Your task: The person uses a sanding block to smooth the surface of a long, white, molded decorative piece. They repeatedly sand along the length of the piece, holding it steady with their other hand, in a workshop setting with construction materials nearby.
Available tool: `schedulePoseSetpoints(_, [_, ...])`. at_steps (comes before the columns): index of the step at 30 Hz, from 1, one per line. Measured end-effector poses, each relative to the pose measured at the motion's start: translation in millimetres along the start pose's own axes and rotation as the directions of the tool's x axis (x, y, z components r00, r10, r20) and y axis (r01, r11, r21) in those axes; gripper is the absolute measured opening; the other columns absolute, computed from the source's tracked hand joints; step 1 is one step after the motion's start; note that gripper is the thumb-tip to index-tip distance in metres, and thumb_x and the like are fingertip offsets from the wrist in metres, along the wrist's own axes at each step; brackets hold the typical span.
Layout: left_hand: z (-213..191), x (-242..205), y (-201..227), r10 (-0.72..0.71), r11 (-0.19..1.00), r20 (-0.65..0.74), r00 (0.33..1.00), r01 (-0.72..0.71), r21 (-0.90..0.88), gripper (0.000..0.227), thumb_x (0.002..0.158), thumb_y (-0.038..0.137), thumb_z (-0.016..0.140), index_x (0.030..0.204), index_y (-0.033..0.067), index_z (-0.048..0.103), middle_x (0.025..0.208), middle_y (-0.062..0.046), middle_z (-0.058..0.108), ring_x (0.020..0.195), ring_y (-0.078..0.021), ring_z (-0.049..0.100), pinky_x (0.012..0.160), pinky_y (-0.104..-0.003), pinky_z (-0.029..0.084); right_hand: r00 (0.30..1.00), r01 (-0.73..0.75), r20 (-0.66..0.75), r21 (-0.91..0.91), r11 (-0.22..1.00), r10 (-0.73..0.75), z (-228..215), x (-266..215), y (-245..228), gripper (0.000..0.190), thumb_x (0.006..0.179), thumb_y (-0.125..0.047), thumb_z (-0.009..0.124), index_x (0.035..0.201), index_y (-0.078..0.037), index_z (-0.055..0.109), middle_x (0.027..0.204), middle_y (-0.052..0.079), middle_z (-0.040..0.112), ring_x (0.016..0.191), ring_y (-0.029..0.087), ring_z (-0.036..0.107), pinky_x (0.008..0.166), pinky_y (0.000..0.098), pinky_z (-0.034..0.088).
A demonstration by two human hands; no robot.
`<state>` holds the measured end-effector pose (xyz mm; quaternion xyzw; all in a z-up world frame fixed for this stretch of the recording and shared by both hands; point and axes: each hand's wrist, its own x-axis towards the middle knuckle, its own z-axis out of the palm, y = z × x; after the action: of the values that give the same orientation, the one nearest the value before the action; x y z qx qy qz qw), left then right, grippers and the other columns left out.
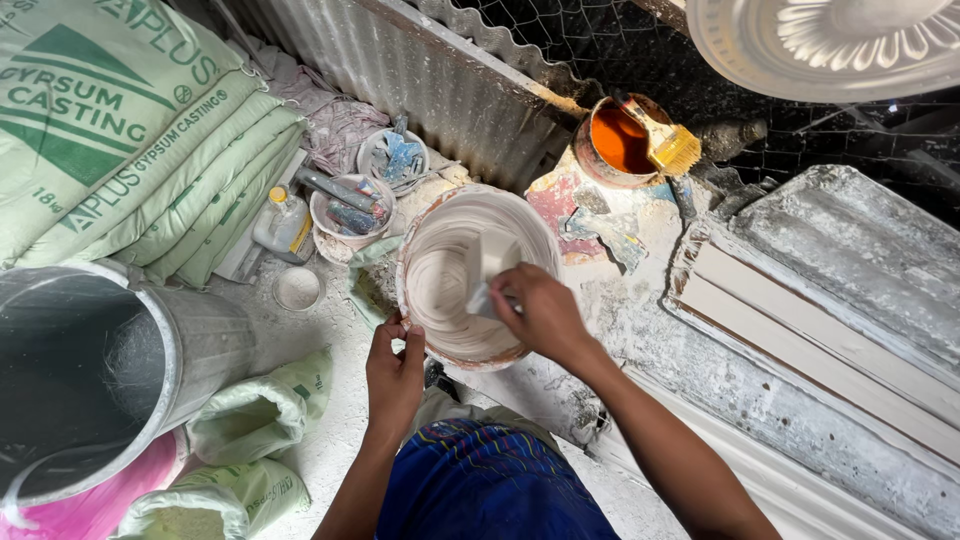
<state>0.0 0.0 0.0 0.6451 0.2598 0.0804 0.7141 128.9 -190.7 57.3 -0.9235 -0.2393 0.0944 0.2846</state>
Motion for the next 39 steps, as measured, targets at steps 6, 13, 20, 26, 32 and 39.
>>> schedulePoseSetpoints(6, [-6.6,-3.3,1.1,-0.061,0.998,-0.009,0.998,0.061,0.024,0.025,0.099,0.022,0.062,0.092,0.0006,0.052,0.124,-0.011,0.07,0.053,-0.0041,0.037,0.044,-0.024,0.032,0.968,0.25,0.034,-0.095,0.964,-0.248,53.1,31.6,-16.5,0.017,0.092,-0.023,0.068,0.09,-0.007,0.07,0.086,0.012,0.067,0.082,0.031,0.069,0.068,0.0464,0.057])
schedulePoseSetpoints(13, [-8.0,-4.1,-13.7,-0.104,0.986,-0.016,0.994,0.101,-0.135,0.024,0.101,0.025,0.061,0.1,0.0018,0.057,0.108,-0.006,0.069,0.07,-0.0043,0.059,0.063,-0.022,0.055,0.928,0.349,0.224,-0.251,0.903,-0.297,84.9,50.0,-19.3,0.014,0.084,-0.021,0.071,0.083,-0.007,0.066,0.089,0.011,0.069,0.087,0.03,0.07,0.07,0.0463,0.057])
schedulePoseSetpoints(20, [-5.6,19.9,-16.9,-0.188,0.964,-0.093,0.978,0.165,-0.208,0.026,0.102,0.026,0.061,0.107,0.0006,0.06,0.099,-0.013,0.067,0.077,-0.0114,0.061,0.072,-0.028,0.058,0.883,0.296,0.449,-0.305,0.905,-0.138,64.5,92.4,-39.5,0.014,0.088,-0.025,0.066,0.091,-0.015,0.076,0.097,0.008,0.073,0.094,0.03,0.07,0.075,0.0467,0.057])
schedulePoseSetpoints(26, [-22.4,106.1,-33.7,-0.219,0.916,-0.138,0.966,0.155,-0.369,0.029,0.102,0.024,0.054,0.114,-0.0023,0.052,0.103,-0.012,0.067,0.088,-0.0178,0.072,0.088,-0.036,0.065,0.99,0.135,0.026,0.129,0.982,-0.139,-10.0,91.9,-34.4,0.026,0.097,-0.021,0.066,0.12,-0.01,0.075,0.091,0.007,0.068,0.069,0.017,0.063,0.064,0.0326,0.054])
schedulePoseSetpoints(32, [-37.6,176.5,-114.1,-0.156,0.93,-0.297,0.942,0.039,-0.365,0.024,0.103,0.016,0.058,0.115,-0.0028,0.049,0.103,-0.01,0.056,0.093,-0.0192,0.063,0.09,-0.041,0.065,0.957,-0.277,0.037,0.401,0.873,0.287,-7.5,30.7,20.8,0.032,0.1,-0.023,0.063,0.129,-0.01,0.07,0.074,-0.003,0.057,0.062,0.006,0.045,0.053,0.0232,0.037])
schedulePoseSetpoints(39, [-45.7,228.0,-231.1,-0.414,0.87,-0.388,0.823,0.233,-0.434,0.024,0.096,0.012,0.064,0.106,0.0002,0.045,0.105,-0.011,0.056,0.083,-0.0204,0.067,0.078,-0.041,0.067,0.853,-0.506,0.191,0.536,0.676,0.487,67.1,-62.2,77.1,0.033,0.102,-0.026,0.059,0.131,-0.012,0.068,0.072,-0.004,0.057,0.07,0.005,0.053,0.059,0.0205,0.044])
